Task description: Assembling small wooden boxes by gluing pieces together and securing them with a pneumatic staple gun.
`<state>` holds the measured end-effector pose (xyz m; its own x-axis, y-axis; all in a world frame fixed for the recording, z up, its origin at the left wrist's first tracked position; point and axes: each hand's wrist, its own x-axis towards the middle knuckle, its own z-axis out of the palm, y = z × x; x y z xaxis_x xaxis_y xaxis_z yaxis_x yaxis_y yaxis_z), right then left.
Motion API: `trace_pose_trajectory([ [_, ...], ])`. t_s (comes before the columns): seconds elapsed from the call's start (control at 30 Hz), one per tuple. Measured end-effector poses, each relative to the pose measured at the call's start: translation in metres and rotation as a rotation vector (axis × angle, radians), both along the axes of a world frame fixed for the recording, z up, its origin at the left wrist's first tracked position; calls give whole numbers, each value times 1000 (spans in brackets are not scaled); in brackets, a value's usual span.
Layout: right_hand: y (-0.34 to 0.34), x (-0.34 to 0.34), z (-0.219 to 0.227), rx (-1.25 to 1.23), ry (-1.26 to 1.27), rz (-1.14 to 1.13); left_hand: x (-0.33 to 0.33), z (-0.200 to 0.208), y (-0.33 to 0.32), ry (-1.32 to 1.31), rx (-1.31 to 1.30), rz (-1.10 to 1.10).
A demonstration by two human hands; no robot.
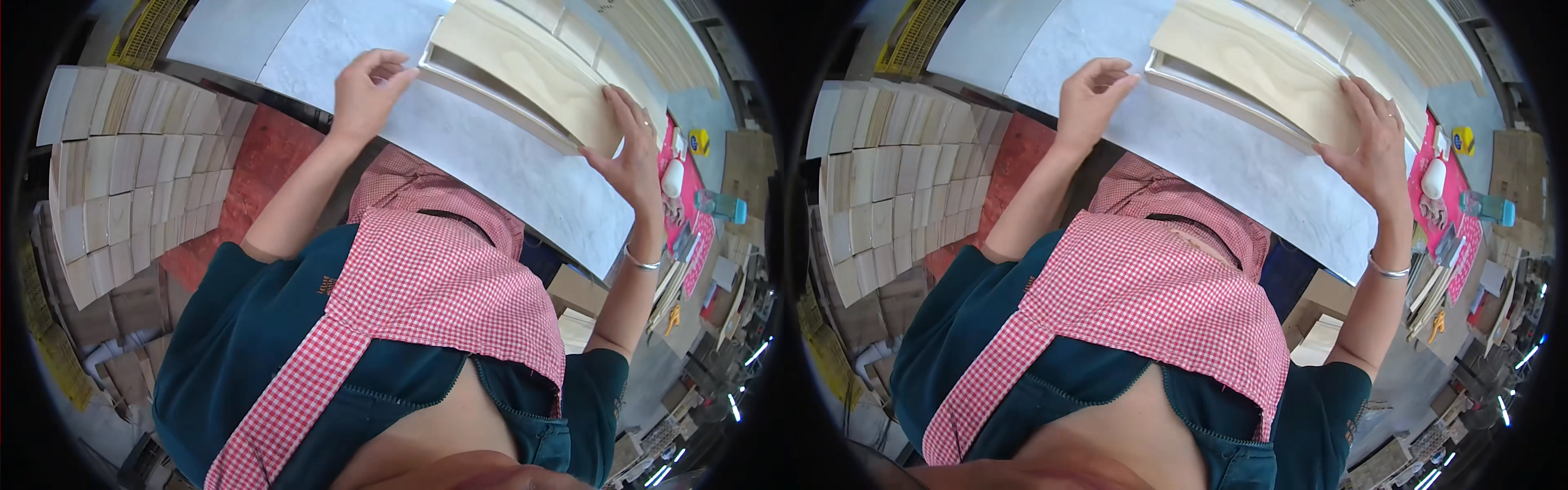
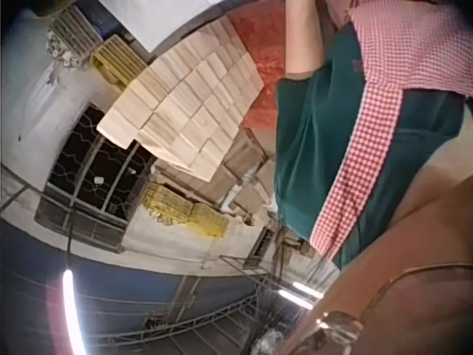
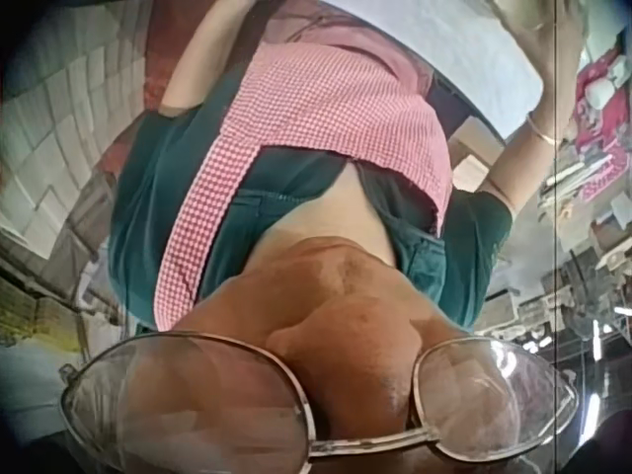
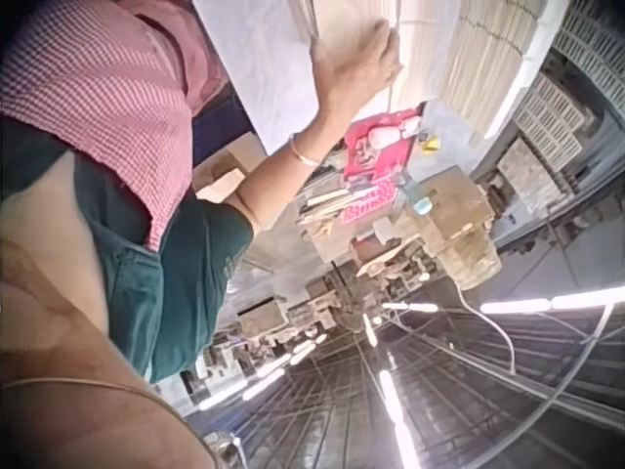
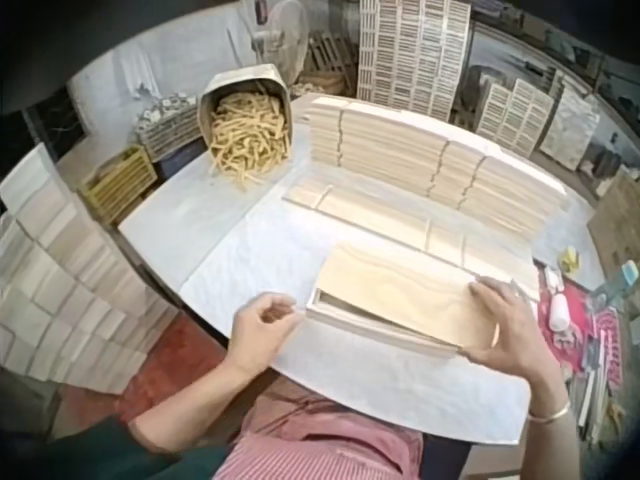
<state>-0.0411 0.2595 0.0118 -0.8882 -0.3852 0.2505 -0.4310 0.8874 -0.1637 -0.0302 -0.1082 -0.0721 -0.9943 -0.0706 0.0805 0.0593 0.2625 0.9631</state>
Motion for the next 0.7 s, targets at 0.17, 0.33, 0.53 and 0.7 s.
trace_pose_trajectory([
  [0.17, 1, -16, -9, 52, -90, 83, -10, -15, -15, 190, -410, 82],
  [0.33, 1, -24, -21, 46, -132, 91, -15, -13, -4, 164, -496, 40],
  [0.53, 13, -33, -39, 119, -157, 98, -18, -13, -3, 265, -631, 17],
  [0.7, 11, -33, -47, 193, -139, 61, -21, -8, -5, 306, -703, -9],
])
